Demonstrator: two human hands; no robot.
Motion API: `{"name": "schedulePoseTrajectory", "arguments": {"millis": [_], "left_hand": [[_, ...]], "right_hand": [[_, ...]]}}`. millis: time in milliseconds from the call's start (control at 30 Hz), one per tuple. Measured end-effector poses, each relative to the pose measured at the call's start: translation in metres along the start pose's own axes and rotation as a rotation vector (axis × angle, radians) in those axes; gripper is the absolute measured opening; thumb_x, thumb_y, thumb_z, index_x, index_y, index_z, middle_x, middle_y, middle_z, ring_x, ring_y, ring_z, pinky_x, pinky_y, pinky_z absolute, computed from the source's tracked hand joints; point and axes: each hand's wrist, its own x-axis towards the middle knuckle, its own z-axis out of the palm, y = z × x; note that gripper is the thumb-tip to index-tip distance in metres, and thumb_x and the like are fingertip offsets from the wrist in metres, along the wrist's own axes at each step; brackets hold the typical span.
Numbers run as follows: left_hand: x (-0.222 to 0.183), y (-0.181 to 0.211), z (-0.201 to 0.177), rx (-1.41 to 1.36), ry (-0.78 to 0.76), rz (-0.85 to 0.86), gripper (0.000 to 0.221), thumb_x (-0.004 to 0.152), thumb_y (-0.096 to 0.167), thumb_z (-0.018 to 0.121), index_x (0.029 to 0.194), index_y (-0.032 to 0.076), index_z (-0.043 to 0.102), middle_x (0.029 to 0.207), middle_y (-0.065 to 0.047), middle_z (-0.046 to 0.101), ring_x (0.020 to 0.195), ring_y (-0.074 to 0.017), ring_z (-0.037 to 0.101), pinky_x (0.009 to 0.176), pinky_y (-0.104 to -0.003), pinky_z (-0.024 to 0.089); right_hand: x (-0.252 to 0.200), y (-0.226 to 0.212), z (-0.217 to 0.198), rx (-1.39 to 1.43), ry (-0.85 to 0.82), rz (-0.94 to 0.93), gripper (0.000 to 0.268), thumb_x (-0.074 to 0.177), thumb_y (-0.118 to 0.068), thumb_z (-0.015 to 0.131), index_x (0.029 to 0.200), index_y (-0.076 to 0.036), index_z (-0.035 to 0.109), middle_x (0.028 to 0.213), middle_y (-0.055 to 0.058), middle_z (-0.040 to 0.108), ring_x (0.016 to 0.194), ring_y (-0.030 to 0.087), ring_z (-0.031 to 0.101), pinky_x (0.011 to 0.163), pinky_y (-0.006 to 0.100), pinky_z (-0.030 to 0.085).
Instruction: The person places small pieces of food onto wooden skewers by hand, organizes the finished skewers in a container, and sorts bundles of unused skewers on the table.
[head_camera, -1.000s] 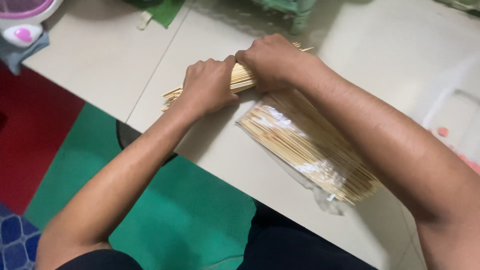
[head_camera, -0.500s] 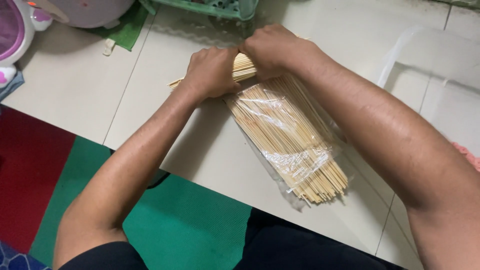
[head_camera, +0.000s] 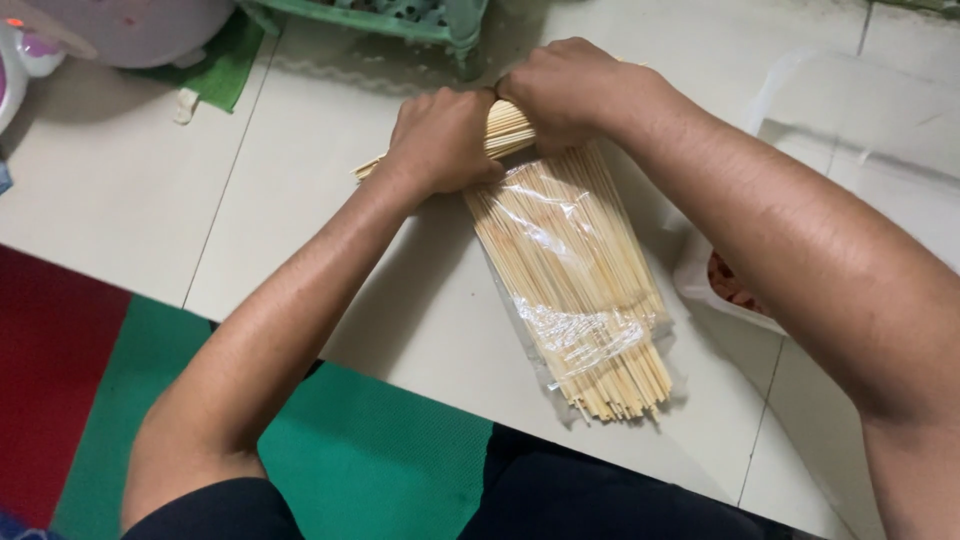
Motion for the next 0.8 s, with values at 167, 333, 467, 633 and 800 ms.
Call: {"name": "schedulePoseTrajectory", "arguments": {"millis": [167,333,467,633,800], "left_hand": [[0.014,0.011,-0.003,0.004,-0.030,0.059,0.070,0.068,0.042,0.086,0.128,0.014,0.062,0.108,-0.017,0.073,0.098,-0.0444,0.067,0.078,-0.056,0.053],[0.020,0.019,-0.005,-0.030,-0.064,0.084,0.072,0.070,0.036,0.082,0.135,0.015,0.060,0.109,-0.017,0.073,0.098,-0.0448,0.067,0.078,-0.057,0.052],[0.021,0.025,-0.006,-0.057,0.007,0.071,0.066,0.071,0.033,0.078,0.132,0.014,0.061,0.108,-0.018,0.073,0.098,-0.0474,0.066,0.079,-0.060,0.051],[0.023,0.034,-0.005,-0.025,-0.011,0.034,0.064,0.070,0.034,0.078,0.129,0.013,0.062,0.104,-0.020,0.072,0.095,-0.0474,0.066,0.078,-0.057,0.052],[0.023,0.042,-0.009,-0.027,0.058,0.060,0.063,0.067,0.034,0.080,0.123,0.011,0.062,0.102,-0.019,0.073,0.094,-0.0480,0.067,0.073,-0.058,0.052]], "right_hand": [[-0.014,0.012,0.001,-0.005,-0.043,0.056,0.040,0.075,-0.038,0.075,0.108,-0.016,0.069,0.096,0.015,0.074,0.089,0.040,0.069,0.077,0.051,0.054],[-0.020,0.023,0.005,-0.020,-0.021,0.057,0.043,0.070,-0.033,0.074,0.110,-0.017,0.069,0.096,0.015,0.075,0.088,0.041,0.070,0.075,0.051,0.054],[-0.023,0.030,0.002,-0.052,-0.010,0.054,0.044,0.071,-0.041,0.077,0.108,-0.018,0.070,0.097,0.014,0.075,0.092,0.040,0.071,0.080,0.051,0.054],[-0.028,0.034,0.005,-0.055,0.009,0.049,0.048,0.076,-0.055,0.073,0.107,-0.018,0.069,0.098,0.013,0.076,0.090,0.041,0.072,0.074,0.052,0.055],[-0.039,0.039,0.001,-0.090,0.032,0.074,0.030,0.081,-0.033,0.068,0.108,-0.019,0.070,0.095,0.014,0.075,0.087,0.040,0.073,0.069,0.051,0.055]]}}
